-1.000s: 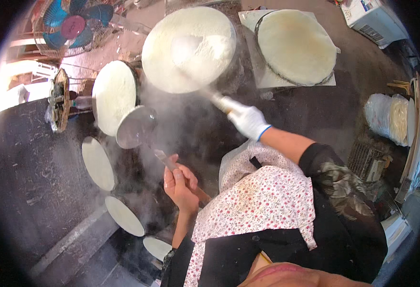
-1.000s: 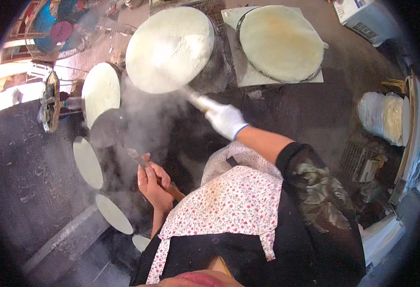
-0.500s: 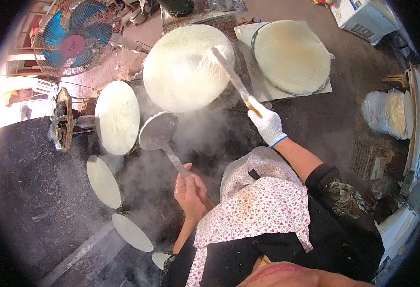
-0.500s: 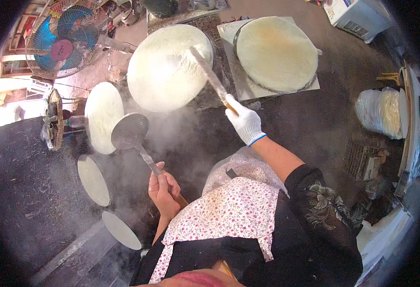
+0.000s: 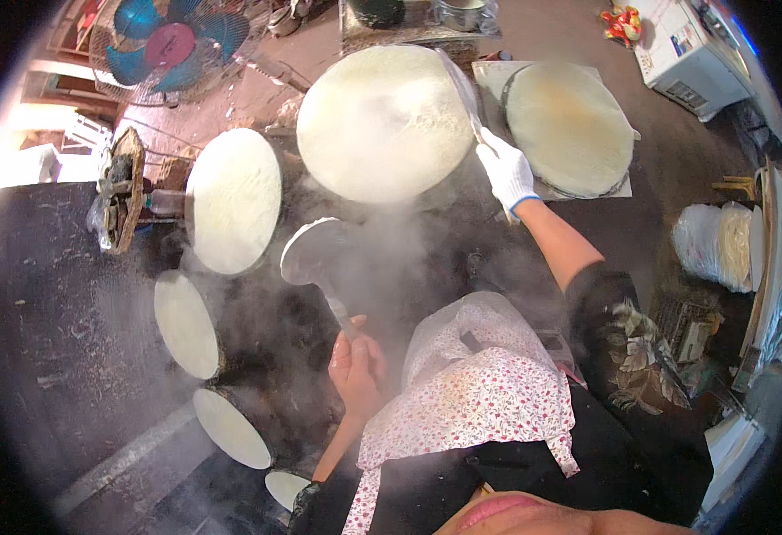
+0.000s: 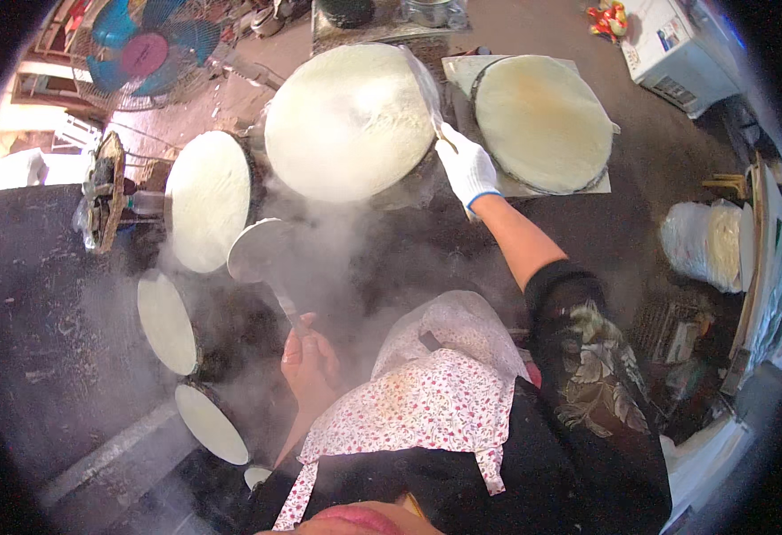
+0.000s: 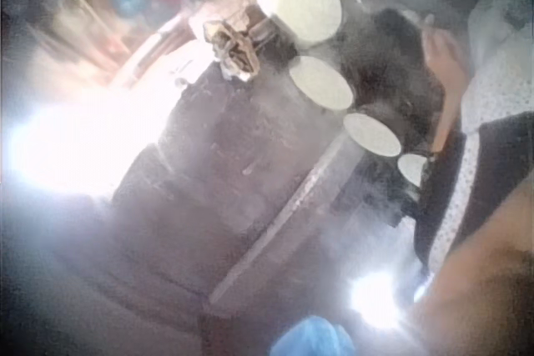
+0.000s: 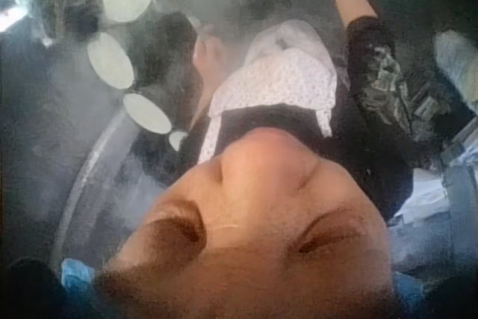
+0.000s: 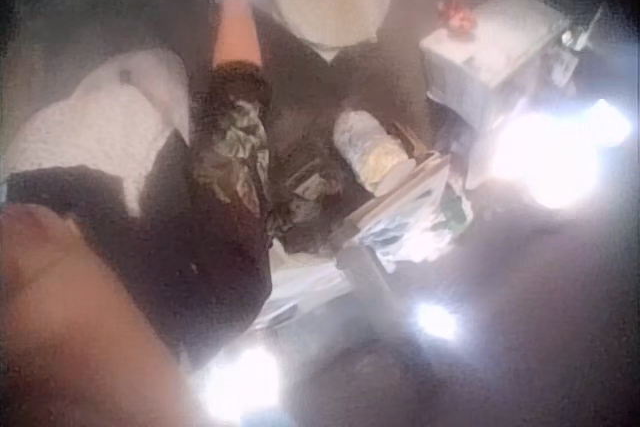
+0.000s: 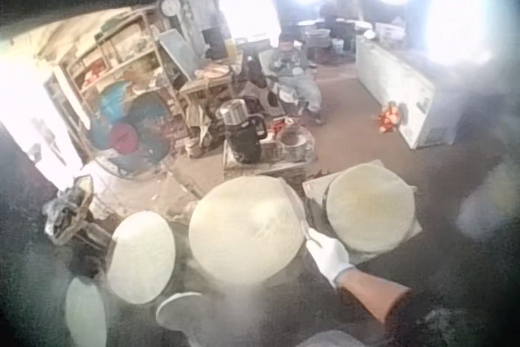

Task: The person ladles batter onto multiple hot round pans, spreads it into thin crepes, flips them with a spatula, and stacks the finished crepes. The person uses a ladle and a spatula to manage several crepes at once across multiple pans.

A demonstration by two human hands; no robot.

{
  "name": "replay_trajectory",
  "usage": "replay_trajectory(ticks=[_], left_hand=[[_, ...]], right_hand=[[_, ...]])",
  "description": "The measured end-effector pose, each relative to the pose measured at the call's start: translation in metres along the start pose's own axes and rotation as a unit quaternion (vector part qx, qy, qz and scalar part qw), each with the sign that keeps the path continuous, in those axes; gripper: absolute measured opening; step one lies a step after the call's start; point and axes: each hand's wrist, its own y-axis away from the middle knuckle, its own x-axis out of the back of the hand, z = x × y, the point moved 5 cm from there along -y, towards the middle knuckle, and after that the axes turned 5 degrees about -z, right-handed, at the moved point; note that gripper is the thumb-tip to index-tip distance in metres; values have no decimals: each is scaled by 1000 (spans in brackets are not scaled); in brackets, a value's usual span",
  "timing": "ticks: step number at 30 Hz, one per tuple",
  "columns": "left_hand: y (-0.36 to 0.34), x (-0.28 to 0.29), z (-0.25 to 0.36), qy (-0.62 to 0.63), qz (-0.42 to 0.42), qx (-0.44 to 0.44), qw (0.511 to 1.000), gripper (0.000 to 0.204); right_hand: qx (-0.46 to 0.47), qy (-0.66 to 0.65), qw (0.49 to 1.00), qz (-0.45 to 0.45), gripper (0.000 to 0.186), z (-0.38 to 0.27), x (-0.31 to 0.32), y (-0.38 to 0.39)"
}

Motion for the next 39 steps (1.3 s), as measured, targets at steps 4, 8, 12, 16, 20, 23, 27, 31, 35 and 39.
replay_trajectory(ticks=[4, 8, 12, 16, 20, 23, 27, 31, 35, 39], left_hand=[[4, 14, 0, -54, 13, 12, 998, 31], [3, 28, 1, -108, 32, 10, 994, 33], [0, 42, 0, -43, 14, 6, 999, 34], [-3, 52, 1, -15, 2, 18, 1000, 35], [0, 55, 3, -6, -2, -14, 1000, 35], [3, 56, -4, 29, 20, 9, 999, 34], [5, 62, -15, 37, 23, 13, 999, 36], [12, 71, -29, 21, 21, 18, 999, 38], [18, 71, -30, 24, -18, -26, 999, 39], [2, 68, -7, -16, -37, -42, 998, 42]], right_hand=[[116, 131, 968, -178, 48, -30, -24, -12], [85, 116, 989, -32, 47, -30, -9, 0], [73, 107, 991, -22, 47, -22, -21, 38], [34, 124, 986, -103, 45, -18, -46, 47], [73, 120, 989, -39, 44, -27, -42, 34], [46, 189, 967, -164, 43, -25, -53, 24], [140, 245, 953, -109, 44, -39, -45, 14], [126, 273, 947, -111, 39, -42, -41, 12], [120, 285, 932, -190, 39, -44, -46, 11], [220, 183, 953, -98, 43, -62, -37, 12]])
